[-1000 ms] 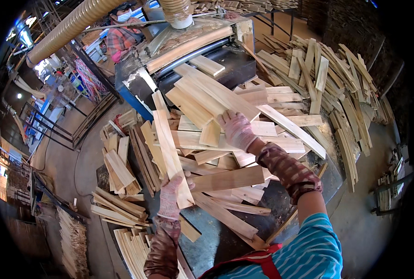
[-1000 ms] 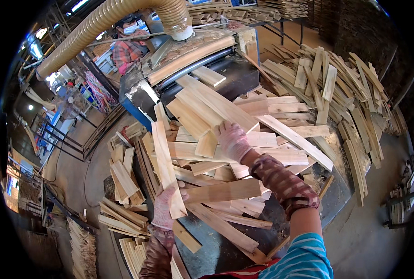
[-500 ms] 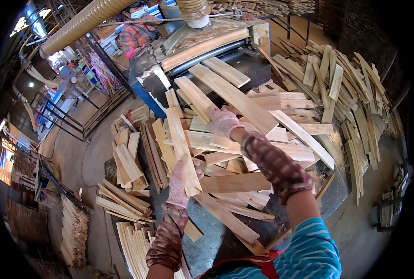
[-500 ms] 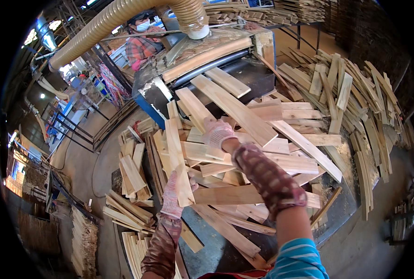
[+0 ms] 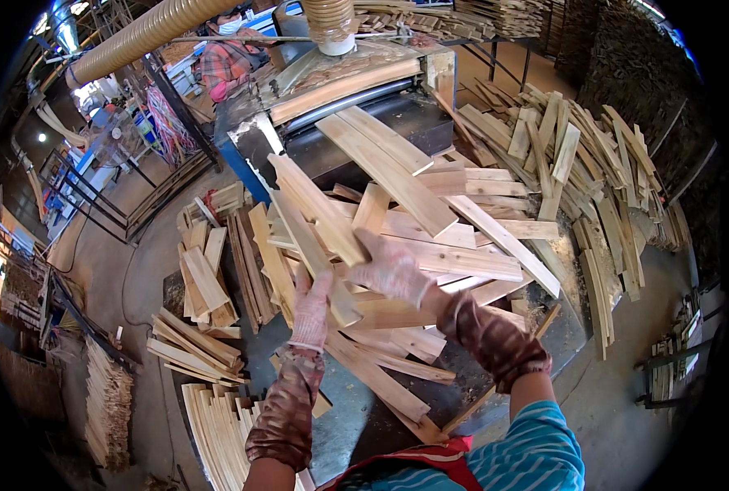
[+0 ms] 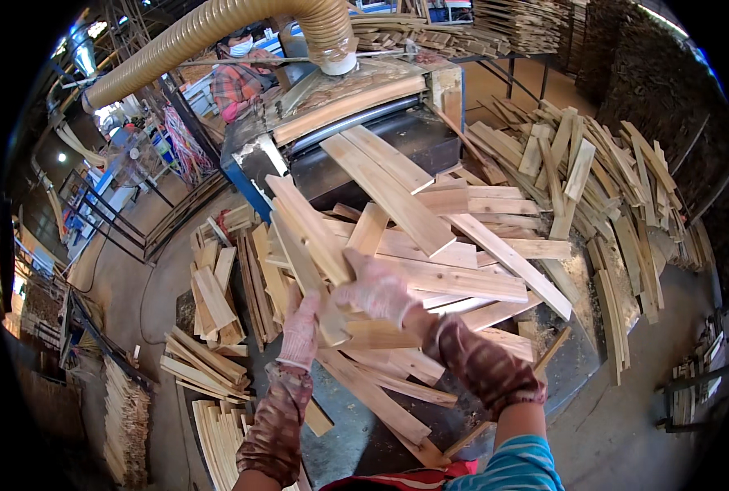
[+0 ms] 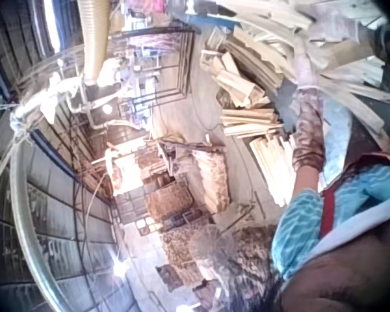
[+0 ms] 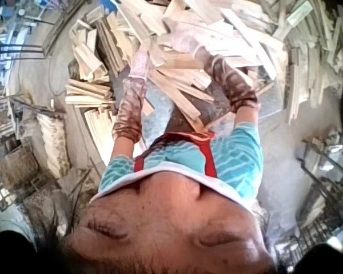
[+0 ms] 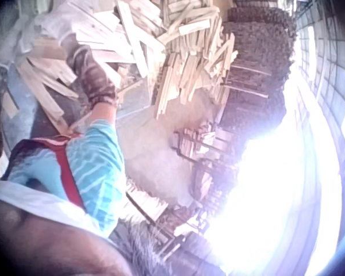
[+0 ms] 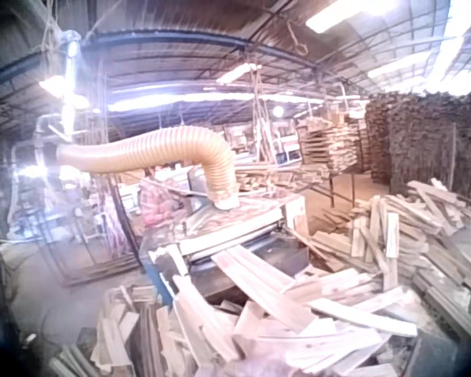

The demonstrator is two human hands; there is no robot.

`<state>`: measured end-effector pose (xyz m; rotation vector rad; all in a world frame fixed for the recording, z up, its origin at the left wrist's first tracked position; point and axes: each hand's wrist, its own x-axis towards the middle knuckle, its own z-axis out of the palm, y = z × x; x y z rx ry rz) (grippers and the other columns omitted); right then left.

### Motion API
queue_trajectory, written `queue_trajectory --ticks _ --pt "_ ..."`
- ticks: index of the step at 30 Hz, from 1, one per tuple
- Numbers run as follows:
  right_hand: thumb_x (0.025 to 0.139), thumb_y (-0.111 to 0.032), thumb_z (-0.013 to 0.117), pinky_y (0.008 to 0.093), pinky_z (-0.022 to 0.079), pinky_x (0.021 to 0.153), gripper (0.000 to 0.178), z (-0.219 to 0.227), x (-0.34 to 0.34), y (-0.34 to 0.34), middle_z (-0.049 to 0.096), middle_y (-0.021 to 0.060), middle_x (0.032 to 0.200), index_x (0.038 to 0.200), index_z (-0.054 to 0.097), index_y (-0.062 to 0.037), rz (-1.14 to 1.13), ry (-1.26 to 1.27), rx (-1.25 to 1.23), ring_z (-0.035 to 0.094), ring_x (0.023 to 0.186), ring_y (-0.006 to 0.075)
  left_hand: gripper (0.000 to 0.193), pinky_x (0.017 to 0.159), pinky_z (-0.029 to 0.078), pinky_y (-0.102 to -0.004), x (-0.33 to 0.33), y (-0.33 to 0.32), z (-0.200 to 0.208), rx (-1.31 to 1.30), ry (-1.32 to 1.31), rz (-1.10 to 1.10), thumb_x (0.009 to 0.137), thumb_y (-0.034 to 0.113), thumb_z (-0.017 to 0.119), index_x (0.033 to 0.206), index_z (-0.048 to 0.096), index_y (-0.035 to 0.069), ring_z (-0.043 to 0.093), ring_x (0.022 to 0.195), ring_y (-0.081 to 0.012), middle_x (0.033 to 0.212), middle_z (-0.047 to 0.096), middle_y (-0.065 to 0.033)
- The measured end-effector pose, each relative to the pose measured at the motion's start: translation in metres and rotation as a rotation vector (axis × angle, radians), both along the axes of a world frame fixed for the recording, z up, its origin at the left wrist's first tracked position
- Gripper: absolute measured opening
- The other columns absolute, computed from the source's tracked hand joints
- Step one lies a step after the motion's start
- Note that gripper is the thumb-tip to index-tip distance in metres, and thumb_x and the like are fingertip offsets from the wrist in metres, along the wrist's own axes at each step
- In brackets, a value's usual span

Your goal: The person sorts and stacks wooden planks in a workshop. They pick up planks from a pile, inspect them, and place them onto a metal rack or a growing stack on the floor. The person moves between different piles and racks throughout the clip.

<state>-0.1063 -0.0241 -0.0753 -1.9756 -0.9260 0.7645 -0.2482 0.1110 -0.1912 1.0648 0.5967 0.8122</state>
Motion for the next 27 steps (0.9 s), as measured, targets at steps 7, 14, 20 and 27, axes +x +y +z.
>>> queue_trajectory --ticks 7,14,20,27 --pt "0.089 -0.047 0.065 0.0456 0.054 0.084 0.066 -0.045 -0.029 -0.038 0.06 0.0229 0.126 0.138 0.051 -0.0062 0.283 -0.657 0.161 0.066 0.104 0.0382 0.056 0.08 0.061 -0.038 0.003 -0.029 0.023 -0.229 0.021 -0.056 0.088 0.03 0.08 0.131 0.058 0.001 0.071 0.091 -0.0251 0.106 0.072 -0.0128" --pt "0.084 -0.053 0.066 0.0516 0.046 0.103 0.08 -0.141 0.121 -0.03 0.056 0.0203 0.137 0.147 0.045 -0.0073 -0.408 -0.805 -0.239 0.053 0.126 0.0382 0.05 0.084 0.061 -0.039 -0.037 -0.035 0.046 -0.365 -0.005 -0.146 0.08 0.016 0.084 0.123 0.064 0.001 0.072 0.092 -0.0252 0.106 0.072 -0.0107" --pt "0.077 -0.049 0.073 0.0482 0.052 0.095 0.069 -0.087 0.107 -0.051 0.066 0.0245 0.116 0.127 0.054 -0.0056 -0.316 -0.532 -0.335 0.064 0.109 0.0405 0.049 0.084 0.061 -0.0392 -0.059 -0.026 0.036 -0.361 0.019 -0.183 0.078 0.013 0.084 0.121 0.064 0.0 0.073 0.093 -0.0263 0.105 0.072 -0.0113" --pt "0.083 -0.034 0.064 0.0498 0.055 0.088 0.054 -0.04 0.15 -0.062 0.066 0.0213 0.118 0.129 0.053 -0.0067 -0.274 -0.962 -0.341 0.067 0.105 0.0376 0.038 0.083 0.06 -0.037 -0.059 -0.02 0.01 -0.381 0.061 -0.205 0.077 0.012 0.085 0.107 0.069 -0.003 0.072 0.089 -0.0243 0.101 0.073 -0.011"
